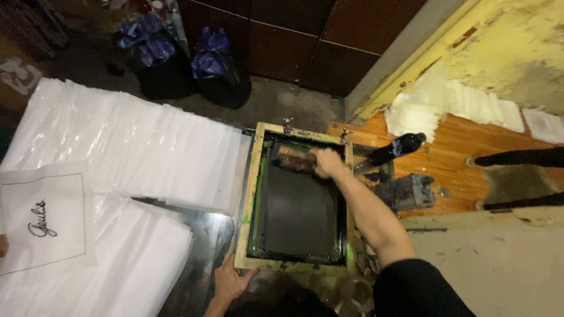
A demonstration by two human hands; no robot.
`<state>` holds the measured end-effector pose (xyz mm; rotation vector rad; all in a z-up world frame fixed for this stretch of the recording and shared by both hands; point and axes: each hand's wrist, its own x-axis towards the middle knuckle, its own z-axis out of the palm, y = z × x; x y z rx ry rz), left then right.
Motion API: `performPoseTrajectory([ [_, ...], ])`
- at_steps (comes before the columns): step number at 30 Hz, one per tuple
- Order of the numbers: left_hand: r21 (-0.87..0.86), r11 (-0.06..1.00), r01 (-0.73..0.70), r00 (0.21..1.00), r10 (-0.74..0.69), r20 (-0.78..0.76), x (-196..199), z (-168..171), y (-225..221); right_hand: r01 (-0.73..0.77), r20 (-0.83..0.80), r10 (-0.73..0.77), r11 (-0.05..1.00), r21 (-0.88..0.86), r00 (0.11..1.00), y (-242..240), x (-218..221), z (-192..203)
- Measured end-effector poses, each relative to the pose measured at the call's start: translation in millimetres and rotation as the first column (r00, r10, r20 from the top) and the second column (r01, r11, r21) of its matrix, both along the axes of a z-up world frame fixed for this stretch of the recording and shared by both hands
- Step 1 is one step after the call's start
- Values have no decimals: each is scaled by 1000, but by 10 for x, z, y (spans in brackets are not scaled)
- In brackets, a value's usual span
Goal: Manual screen printing of a logo onto white sheets using a squeegee and screen frame.
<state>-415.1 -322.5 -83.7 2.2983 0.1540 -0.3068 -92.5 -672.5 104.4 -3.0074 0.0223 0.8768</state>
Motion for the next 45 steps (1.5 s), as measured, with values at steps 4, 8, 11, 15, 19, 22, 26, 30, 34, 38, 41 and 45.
performPoseTrajectory([
  [4,7,1000,-1,999,2,-39,18,123,-1,59,-94,-50,994,97,994,397,-1254,92],
  [8,12,1000,18,999,-18,-47,25,233,20,-123,18,122,989,80,992,511,-2339,-470],
  [11,-98,995,26,998,-31,-46,39,229,28,-165,254,145,984,61,956,536,-2609,-429],
  [15,-148,989,-3,999,10,52,-73,515,5,-97,212,93,995,9,973,649,-2645,-432],
  [19,-229,972,-44,998,54,37,-67,638,39,-49,169,46,999,15,985,437,-2336,-400],
  [22,-216,974,-69,998,66,-23,-118,660,77,-82,101,82,997,3,992,360,-2484,-488],
  [26,-109,992,-65,997,59,-57,-69,609,76,-50,-61,47,998,-44,997,705,-2748,-243],
  [30,-19,997,-69,994,67,-84,-75,136,53,-133,196,122,990,45,973,594,-2684,-716],
  [34,100,995,9,1000,-12,25,-162,-360,57,-105,448,126,992,-70,885,389,-1550,-976],
  [38,106,994,-19,998,13,63,-203,-578,26,-148,603,159,987,-68,782,91,-316,-970],
  [41,103,995,-3,997,11,-75,-112,-171,28,-117,427,157,986,-118,891,10,89,-959],
  [45,18,996,-86,990,87,-107,1,155,40,-84,322,73,996,20,944,284,-561,-524],
])
